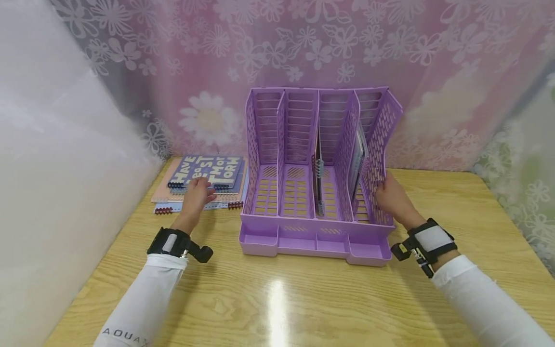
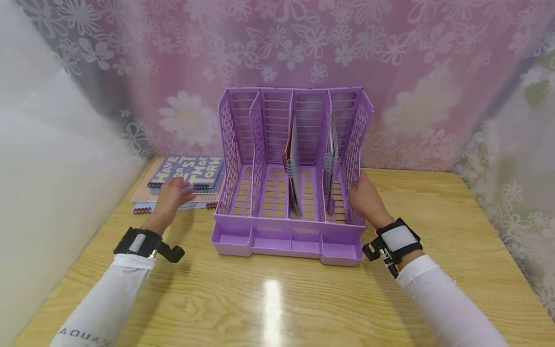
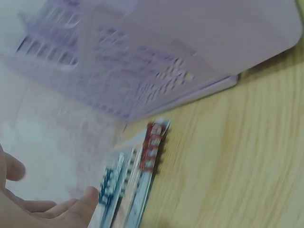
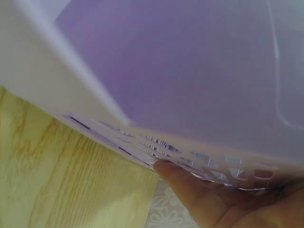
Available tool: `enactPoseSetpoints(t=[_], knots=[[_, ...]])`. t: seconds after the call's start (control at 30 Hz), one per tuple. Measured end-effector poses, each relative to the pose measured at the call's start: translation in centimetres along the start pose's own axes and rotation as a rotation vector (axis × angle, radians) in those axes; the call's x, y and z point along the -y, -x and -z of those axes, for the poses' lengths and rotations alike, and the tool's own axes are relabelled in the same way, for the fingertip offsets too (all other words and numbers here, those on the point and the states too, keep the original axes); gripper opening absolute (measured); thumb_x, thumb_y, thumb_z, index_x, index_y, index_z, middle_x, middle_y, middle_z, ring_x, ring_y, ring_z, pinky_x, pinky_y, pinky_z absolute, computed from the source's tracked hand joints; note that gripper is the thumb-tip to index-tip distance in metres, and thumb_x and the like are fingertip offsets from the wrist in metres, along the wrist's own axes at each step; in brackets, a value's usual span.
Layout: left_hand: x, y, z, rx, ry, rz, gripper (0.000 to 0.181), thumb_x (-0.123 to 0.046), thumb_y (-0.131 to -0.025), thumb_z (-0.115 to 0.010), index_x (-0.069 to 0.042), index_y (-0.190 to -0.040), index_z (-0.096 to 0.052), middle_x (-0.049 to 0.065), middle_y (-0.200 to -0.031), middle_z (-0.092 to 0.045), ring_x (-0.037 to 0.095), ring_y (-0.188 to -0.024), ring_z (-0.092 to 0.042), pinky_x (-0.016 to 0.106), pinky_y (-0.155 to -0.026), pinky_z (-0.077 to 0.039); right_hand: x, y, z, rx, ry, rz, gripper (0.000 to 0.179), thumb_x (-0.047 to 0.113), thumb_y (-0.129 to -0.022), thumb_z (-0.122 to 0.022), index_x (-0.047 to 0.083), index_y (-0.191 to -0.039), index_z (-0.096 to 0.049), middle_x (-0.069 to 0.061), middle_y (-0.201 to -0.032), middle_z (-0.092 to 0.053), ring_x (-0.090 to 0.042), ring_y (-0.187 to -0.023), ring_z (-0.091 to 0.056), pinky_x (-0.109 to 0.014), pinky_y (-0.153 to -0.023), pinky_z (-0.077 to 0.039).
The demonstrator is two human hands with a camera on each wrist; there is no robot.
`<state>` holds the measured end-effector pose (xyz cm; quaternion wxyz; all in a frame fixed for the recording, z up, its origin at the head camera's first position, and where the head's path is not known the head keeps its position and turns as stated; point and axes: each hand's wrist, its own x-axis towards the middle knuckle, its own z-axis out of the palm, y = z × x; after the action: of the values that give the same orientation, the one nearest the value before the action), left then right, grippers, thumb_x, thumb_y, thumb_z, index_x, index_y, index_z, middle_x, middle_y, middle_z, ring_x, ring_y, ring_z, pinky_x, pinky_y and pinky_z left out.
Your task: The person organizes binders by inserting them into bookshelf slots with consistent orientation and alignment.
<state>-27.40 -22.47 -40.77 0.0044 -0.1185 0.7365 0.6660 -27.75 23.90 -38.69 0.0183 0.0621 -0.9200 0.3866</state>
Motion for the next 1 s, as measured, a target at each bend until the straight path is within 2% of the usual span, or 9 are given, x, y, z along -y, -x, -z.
enactPoseSetpoints(t=[0.13,0.23,0.4,0.57,0.73,0.9,1.0], knots=[[0.1,-0.5,1.4,0.019,0.218,0.097,0.054,-0.02,-0.106,-0.023,0.002,-0.151,-0.004,0.024,-0.153,-0.018,0.034,-0.135,-0.033,0.033,-0.104,-0.038,0.0,0.0,0.2,0.004,-0.008,-0.016,0.046,0.0,-0.096,-0.023,-0.018,-0.138,-0.022,-0.041,-0.127,-0.04,-0.049,-0.111,-0.046,-0.063,-0.094,-0.037],[0.1,-0.6,1.8,0.029,0.33,0.153,0.055,-0.018,-0.106,-0.022,-0.002,-0.152,0.002,0.022,-0.156,-0.009,0.032,-0.139,-0.025,0.031,-0.106,-0.034,0.0,0.0,0.2,0.018,-0.026,-0.034,0.047,0.001,-0.096,-0.023,-0.017,-0.139,-0.02,-0.04,-0.127,-0.041,-0.047,-0.108,-0.047,-0.062,-0.092,-0.04],[0.0,-0.7,2.0,0.04,0.401,0.178,0.055,-0.018,-0.105,-0.024,-0.006,-0.152,0.003,0.02,-0.157,0.0,0.029,-0.142,-0.016,0.028,-0.108,-0.029,0.0,0.2,0.1,0.018,-0.04,-0.021,0.047,0.0,-0.096,-0.024,-0.017,-0.14,-0.02,-0.04,-0.127,-0.041,-0.044,-0.104,-0.048,-0.061,-0.09,-0.042],[-0.2,-0.6,2.3,0.042,0.531,0.195,0.059,-0.016,-0.105,-0.024,-0.01,-0.152,0.011,0.018,-0.157,0.009,0.026,-0.144,-0.008,0.027,-0.11,-0.025,0.1,0.2,0.0,0.013,-0.056,-0.003,0.046,-0.001,-0.096,-0.024,-0.018,-0.139,-0.023,-0.041,-0.126,-0.042,-0.045,-0.104,-0.049,-0.06,-0.087,-0.044],[-0.4,-0.5,2.1,-0.017,0.659,0.236,0.063,-0.015,-0.104,-0.028,-0.019,-0.152,0.013,0.013,-0.157,0.012,0.021,-0.144,-0.004,0.024,-0.109,-0.025,0.2,0.2,-0.1,0.025,-0.056,-0.006,0.048,0.0,-0.097,-0.023,-0.018,-0.141,-0.017,-0.042,-0.13,-0.038,-0.05,-0.112,-0.048,-0.062,-0.09,-0.042],[-0.5,-0.6,2.0,-0.078,0.682,0.243,0.064,-0.013,-0.103,-0.028,-0.021,-0.152,0.013,0.012,-0.158,0.009,0.019,-0.144,-0.005,0.023,-0.109,-0.025,0.0,0.1,0.1,0.033,-0.054,-0.014,0.049,0.0,-0.097,-0.021,-0.016,-0.143,-0.014,-0.041,-0.133,-0.036,-0.052,-0.118,-0.043,-0.063,-0.093,-0.038],[-0.5,-0.8,2.2,-0.087,0.728,0.263,0.066,-0.014,-0.102,-0.028,-0.025,-0.151,0.016,0.01,-0.158,0.01,0.017,-0.144,-0.003,0.023,-0.11,-0.023,-0.1,0.1,0.2,0.041,-0.056,-0.014,0.05,0.0,-0.097,-0.021,-0.015,-0.144,-0.013,-0.041,-0.134,-0.035,-0.052,-0.119,-0.043,-0.063,-0.093,-0.039]])
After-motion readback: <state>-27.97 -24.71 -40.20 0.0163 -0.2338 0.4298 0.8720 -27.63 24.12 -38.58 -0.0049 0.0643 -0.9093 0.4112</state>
